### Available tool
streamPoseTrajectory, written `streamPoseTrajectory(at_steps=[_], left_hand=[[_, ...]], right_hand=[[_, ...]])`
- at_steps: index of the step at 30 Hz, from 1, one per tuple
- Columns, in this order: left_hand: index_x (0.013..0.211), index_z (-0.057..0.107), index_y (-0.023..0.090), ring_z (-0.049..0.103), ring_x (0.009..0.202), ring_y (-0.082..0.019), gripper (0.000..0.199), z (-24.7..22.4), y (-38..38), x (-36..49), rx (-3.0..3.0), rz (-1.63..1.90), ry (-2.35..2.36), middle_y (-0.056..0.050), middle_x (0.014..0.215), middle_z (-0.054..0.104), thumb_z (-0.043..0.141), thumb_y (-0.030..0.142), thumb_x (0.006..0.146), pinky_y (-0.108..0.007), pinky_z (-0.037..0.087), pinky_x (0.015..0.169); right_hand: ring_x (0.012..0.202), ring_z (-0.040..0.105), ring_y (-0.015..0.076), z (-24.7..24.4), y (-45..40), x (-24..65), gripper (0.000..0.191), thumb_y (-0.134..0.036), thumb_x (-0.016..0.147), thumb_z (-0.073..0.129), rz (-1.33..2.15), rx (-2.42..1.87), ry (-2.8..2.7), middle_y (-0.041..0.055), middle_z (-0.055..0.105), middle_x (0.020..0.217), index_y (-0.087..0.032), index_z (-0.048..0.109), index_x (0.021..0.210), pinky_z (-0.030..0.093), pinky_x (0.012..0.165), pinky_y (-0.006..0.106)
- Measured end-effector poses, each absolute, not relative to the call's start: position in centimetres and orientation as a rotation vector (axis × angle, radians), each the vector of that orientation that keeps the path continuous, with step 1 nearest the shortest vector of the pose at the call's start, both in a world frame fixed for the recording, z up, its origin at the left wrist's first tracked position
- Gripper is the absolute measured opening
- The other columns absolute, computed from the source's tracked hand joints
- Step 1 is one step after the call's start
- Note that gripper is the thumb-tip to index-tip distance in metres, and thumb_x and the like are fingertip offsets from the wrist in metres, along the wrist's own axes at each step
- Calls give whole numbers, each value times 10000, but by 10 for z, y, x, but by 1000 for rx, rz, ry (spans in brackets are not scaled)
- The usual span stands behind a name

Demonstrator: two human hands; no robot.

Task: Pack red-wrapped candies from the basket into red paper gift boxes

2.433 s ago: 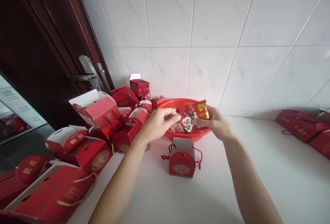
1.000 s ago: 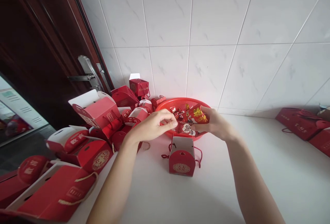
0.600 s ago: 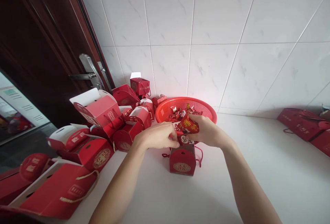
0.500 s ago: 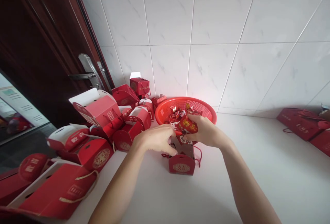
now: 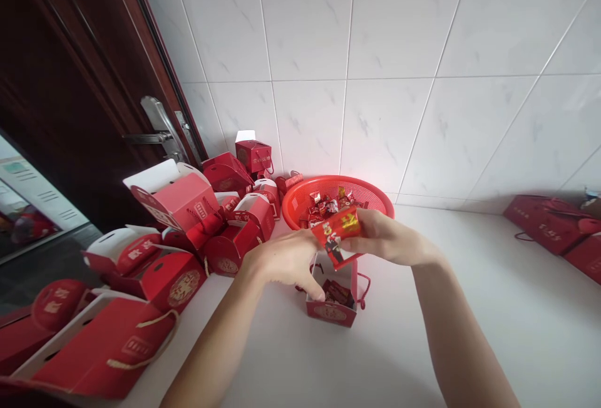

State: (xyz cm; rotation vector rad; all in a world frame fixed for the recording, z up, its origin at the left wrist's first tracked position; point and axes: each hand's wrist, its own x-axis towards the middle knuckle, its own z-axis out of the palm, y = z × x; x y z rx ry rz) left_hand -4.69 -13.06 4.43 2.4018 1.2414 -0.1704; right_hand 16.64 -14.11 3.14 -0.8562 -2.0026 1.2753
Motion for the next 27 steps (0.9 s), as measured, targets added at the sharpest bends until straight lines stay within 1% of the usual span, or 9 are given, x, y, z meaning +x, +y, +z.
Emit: streamPoseTrajectory(at_steps=[5,7,9,11,13,15,21,24,27], left_hand=[[1227,603,305,625,1094,-263,754,45,-127,-50,2297,-184,1316,-1,1274,631,846,468,532,-254,509,774],[1230,606,287,611,1126,-279,770,43,-122,-53,2353,-217,1285,-21,1271,626,846,508,533,-267,512,806],[1187,622,257,608,1112,-288,734,40,-117,-54,2418,-279,1267,-42,1221,636,836,535,543,-282,511,805],[1129,635,236,610,1074,-286,672,37,-113,-54,2453,-337,1263,-51,1159,643,819,542,559,-286,507,774],[1080,642,231,613,1037,-275,609,36,-110,-54,2461,-369,1265,-48,1102,648,801,528,573,-279,497,735],[1054,649,230,618,1009,-266,572,35,-109,-53,2464,-372,1257,-43,1057,653,788,513,577,-272,486,713],[1084,666,243,640,913,-246,600,33,-106,-55,2449,-330,1215,-21,997,671,773,512,558,-267,466,671],[1026,665,241,635,865,-235,529,33,-106,-56,2439,-329,1212,-9,927,668,765,480,565,-261,440,611],[959,650,235,627,830,-227,474,34,-107,-56,2437,-323,1225,-4,888,655,760,478,567,-260,416,567]], right_hand=[[909,629,181,25,-134,164,201,-340,860,683,1351,-790,-2175,32,676,972,-187,657,987,501,828,319],[839,613,171,25,-134,164,166,-340,861,670,1270,-898,-2248,15,664,904,-192,652,935,489,771,304],[707,553,149,28,-136,165,175,-352,852,672,1162,-1089,-2311,-14,606,771,-197,630,921,443,645,278],[622,483,135,32,-139,165,235,-328,835,684,1067,-1288,-2357,-44,537,687,-210,610,1024,373,562,261],[619,480,141,36,-143,164,370,-288,818,692,1009,-1428,-2408,-47,530,689,-226,575,1164,350,551,258],[652,516,157,38,-147,160,409,-289,825,683,963,-1511,-2463,-24,564,728,-229,571,1214,361,566,264],[867,618,220,35,-150,148,354,-263,836,655,852,-1475,-2583,47,683,958,-241,651,1189,409,622,272],[912,644,233,31,-151,147,455,-220,850,620,867,-1529,-2554,52,706,1006,-267,607,1303,428,636,273],[993,646,247,29,-154,148,542,-172,849,601,754,-1610,-2498,75,695,1130,-278,564,1379,440,684,280]])
